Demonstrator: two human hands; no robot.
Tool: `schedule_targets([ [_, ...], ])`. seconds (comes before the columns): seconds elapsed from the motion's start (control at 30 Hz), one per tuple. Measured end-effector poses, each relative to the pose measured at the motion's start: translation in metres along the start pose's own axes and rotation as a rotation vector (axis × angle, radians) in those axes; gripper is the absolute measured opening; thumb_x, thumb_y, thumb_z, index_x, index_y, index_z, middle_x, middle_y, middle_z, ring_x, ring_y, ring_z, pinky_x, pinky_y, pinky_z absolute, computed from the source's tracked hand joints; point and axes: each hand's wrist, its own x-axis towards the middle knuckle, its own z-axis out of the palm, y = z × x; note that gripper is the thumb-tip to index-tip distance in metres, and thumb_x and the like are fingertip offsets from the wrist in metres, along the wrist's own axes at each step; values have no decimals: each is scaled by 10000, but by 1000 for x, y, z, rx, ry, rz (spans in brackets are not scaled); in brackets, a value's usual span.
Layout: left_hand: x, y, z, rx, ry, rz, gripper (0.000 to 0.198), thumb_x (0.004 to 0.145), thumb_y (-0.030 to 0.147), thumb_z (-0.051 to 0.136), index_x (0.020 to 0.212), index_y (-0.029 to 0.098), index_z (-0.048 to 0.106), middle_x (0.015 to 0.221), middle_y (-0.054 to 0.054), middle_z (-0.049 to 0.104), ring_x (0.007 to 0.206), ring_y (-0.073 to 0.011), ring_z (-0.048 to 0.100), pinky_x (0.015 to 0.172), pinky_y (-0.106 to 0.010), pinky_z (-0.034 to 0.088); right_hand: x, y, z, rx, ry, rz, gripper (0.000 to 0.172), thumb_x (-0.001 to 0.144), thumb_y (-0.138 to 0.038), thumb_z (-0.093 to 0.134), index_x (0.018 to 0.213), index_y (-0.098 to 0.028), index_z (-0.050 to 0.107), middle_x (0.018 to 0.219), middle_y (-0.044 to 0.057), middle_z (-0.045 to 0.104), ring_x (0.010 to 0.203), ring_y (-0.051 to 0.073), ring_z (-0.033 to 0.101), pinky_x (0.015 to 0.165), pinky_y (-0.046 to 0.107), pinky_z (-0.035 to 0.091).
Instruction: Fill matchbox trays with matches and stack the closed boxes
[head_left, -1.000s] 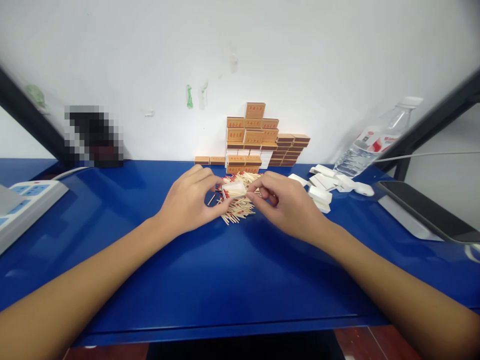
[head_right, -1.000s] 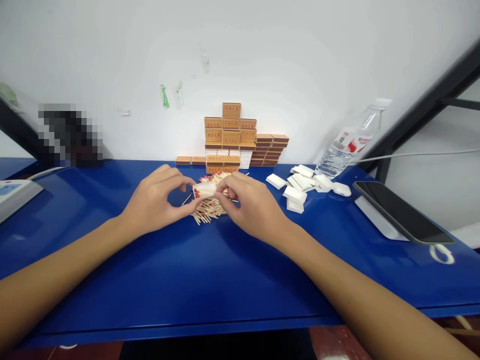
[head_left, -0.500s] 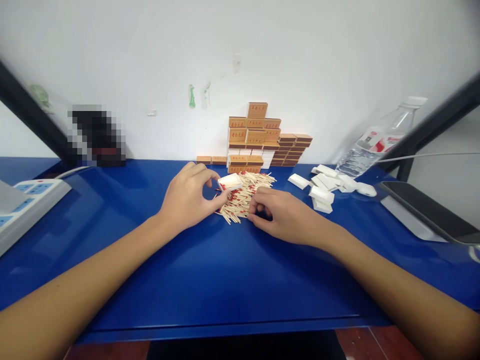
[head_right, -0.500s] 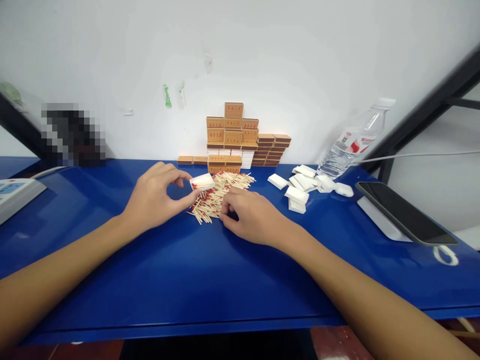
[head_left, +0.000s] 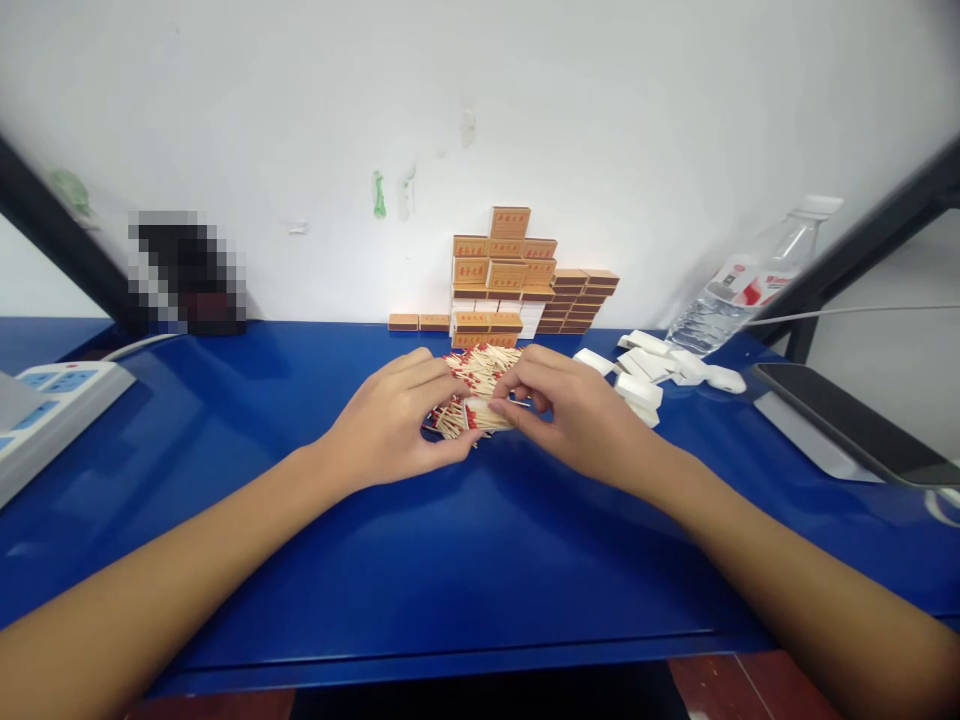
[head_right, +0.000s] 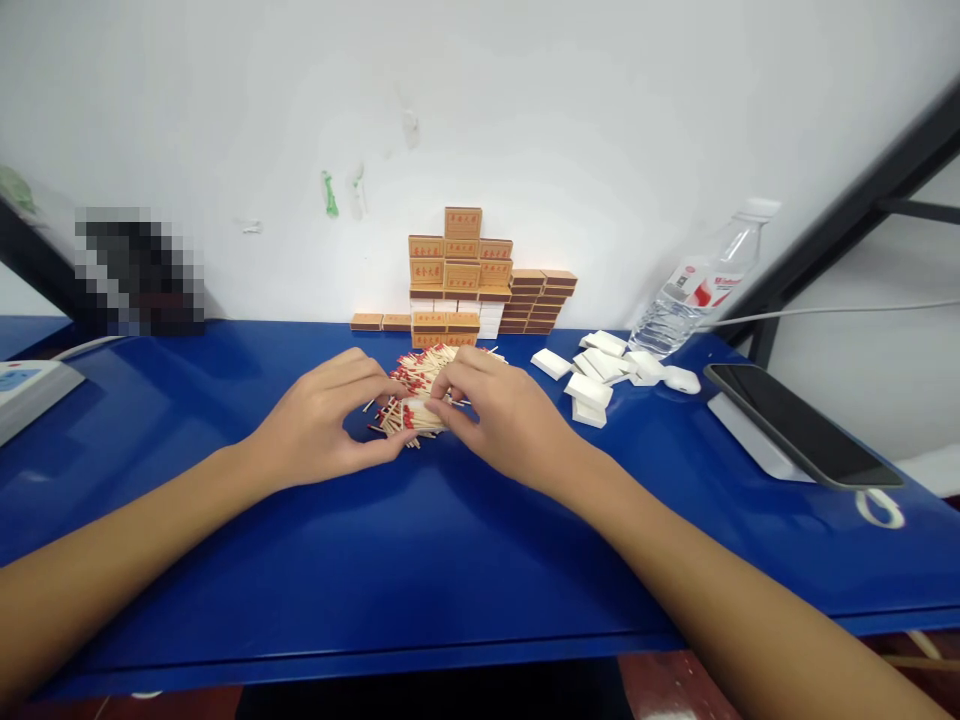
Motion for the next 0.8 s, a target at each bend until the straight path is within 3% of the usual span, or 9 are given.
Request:
schedule_targets([
  [0.17,1,-10,-2,42,55,-130,224,935,405,705,1010,193,700,848,-44,676,808,-208,584,766,-366,495,-1,-4,2,27,57,9,55,1014,-214,591,989,-204,639,871,28,591,736,160,527,674,303,408],
  [0.27,0,-18,-3,71,84,-201,195,913,390,724,960,203,692,821,-24,656,811,-201,583,754,-348,483,-2,-1,3,28,27,17,37,997,-208,607,969,-208,630,879,27,598,748,160,530,686,303,410],
  [0.47,0,-17,-2,72,44,-98,208,938,364,699,1034,180,689,911,-62,698,871,-223,612,832,-384,518,-5,7,16,78,-162,-7,55,988,-198,622,977,-201,675,923,30,612,773,149,542,716,293,418],
  [0.8,1,-16,-2,85,78,-115,197,949,362,688,1009,175,686,916,-70,718,887,-232,638,843,-395,534,-6,8,25,77,-217,33,36,983,-191,630,948,-191,637,882,13,598,749,140,523,706,278,397],
])
